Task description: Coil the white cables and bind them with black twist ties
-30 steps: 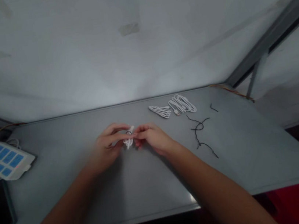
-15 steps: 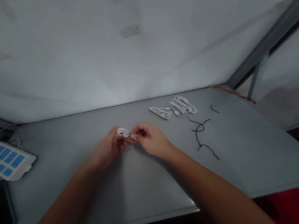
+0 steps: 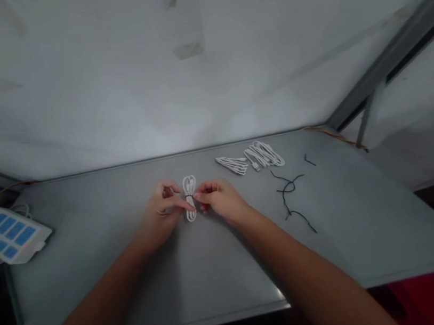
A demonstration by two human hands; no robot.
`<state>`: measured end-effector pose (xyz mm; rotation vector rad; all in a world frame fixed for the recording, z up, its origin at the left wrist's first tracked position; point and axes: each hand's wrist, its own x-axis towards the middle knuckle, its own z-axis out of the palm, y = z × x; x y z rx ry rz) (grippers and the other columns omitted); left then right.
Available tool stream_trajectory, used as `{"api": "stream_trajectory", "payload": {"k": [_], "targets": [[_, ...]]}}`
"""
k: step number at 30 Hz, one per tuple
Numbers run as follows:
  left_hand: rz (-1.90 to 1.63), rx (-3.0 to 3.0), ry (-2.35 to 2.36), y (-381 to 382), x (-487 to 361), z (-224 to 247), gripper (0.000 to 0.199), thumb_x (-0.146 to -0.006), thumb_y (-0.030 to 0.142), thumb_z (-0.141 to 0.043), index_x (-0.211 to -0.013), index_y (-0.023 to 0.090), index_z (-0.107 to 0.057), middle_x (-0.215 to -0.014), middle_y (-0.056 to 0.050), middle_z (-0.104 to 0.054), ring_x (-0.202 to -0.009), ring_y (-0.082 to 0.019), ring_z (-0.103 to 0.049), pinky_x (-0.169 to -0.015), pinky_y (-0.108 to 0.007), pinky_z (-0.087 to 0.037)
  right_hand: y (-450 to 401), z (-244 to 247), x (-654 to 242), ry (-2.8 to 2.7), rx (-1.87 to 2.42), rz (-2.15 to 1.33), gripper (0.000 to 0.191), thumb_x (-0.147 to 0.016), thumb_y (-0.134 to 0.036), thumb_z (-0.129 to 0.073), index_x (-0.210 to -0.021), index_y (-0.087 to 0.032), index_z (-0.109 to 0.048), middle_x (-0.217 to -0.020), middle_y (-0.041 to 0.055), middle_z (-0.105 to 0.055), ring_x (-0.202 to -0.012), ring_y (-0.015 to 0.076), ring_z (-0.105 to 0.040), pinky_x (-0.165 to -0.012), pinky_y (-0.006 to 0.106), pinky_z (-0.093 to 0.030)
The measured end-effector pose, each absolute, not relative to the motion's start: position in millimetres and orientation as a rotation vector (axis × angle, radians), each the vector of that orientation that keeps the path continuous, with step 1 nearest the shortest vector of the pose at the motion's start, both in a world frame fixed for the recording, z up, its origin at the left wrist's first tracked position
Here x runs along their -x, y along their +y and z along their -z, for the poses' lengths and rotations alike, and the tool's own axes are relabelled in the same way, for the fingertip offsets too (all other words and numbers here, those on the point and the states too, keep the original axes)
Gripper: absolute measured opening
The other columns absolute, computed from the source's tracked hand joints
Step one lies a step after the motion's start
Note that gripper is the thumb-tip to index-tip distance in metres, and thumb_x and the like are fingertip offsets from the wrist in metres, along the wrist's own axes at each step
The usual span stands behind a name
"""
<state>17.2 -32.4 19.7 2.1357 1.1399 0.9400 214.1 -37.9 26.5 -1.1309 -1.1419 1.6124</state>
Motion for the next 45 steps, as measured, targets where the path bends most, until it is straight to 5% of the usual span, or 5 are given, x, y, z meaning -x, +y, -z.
{"api": "stream_trajectory", "payload": {"k": [14,23,32,39,45], "targets": [[-0.868,-1.485,1.142,-26.9,-30.2,-12.1,0.031,-0.087,0.048,-0.071,-0.084,0.018,-0.062,-0.079,-0.001,-0.067,-0.075,-0.015,-0.063,-0.070,-0.026,-0.049,-26.1,-9.3,-209.1,-1.261,1.114,-1.600,0.031,-0.080,-0.049,-0.070,-0.078,-0.019,-0.063,-0.065,-0.0013,-0.059,-0.057,0.0135,-0.052,-0.056,0.029,-0.042],[-1.016,-1.548,1.395,-17.3,-25.9,5.1,0.023,-0.088,0.035,-0.068,-0.104,0.019,-0.065,-0.108,-0.008,-0.067,-0.077,-0.015,-0.065,-0.070,-0.030,-0.055,-24.3,-26.9,-258.1,-1.776,1.729,-0.225,0.027,-0.087,-0.021,-0.055,-0.111,-0.017,-0.067,-0.109,0.0127,-0.068,-0.092,0.0258,-0.064,-0.082,0.038,-0.049],[-1.068,-1.765,1.445,-19.6,-25.6,5.6,0.014,-0.092,0.025,-0.056,-0.100,0.018,-0.066,-0.108,-0.008,-0.061,-0.077,-0.015,-0.063,-0.072,-0.032,-0.054,-13.6,-22.8,-285.6,-1.673,1.834,-0.047,0.020,-0.086,-0.023,-0.056,-0.103,-0.017,-0.066,-0.106,0.0155,-0.069,-0.096,0.0297,-0.065,-0.088,0.042,-0.050],[-0.959,-1.673,1.595,-16.7,-23.9,8.5,0.025,-0.094,0.030,-0.054,-0.114,0.016,-0.061,-0.109,-0.012,-0.069,-0.088,-0.021,-0.069,-0.081,-0.038,-0.058,-18.8,-10.4,-256.6,-1.952,1.717,-0.236,0.015,-0.088,-0.023,-0.058,-0.100,-0.018,-0.066,-0.104,0.0121,-0.071,-0.098,0.0268,-0.065,-0.091,0.040,-0.051],[-0.780,-2.178,1.749,-13.9,-11.2,6.2,0.050,-0.099,0.032,-0.048,-0.145,0.013,-0.051,-0.150,-0.020,-0.055,-0.143,-0.036,-0.047,-0.118,-0.055,-0.037,-17.1,6.2,-232.8,-2.260,1.568,-0.187,0.050,-0.101,-0.036,-0.048,-0.143,-0.011,-0.055,-0.155,0.0178,-0.051,-0.146,0.0310,-0.042,-0.123,0.048,-0.030]]}}
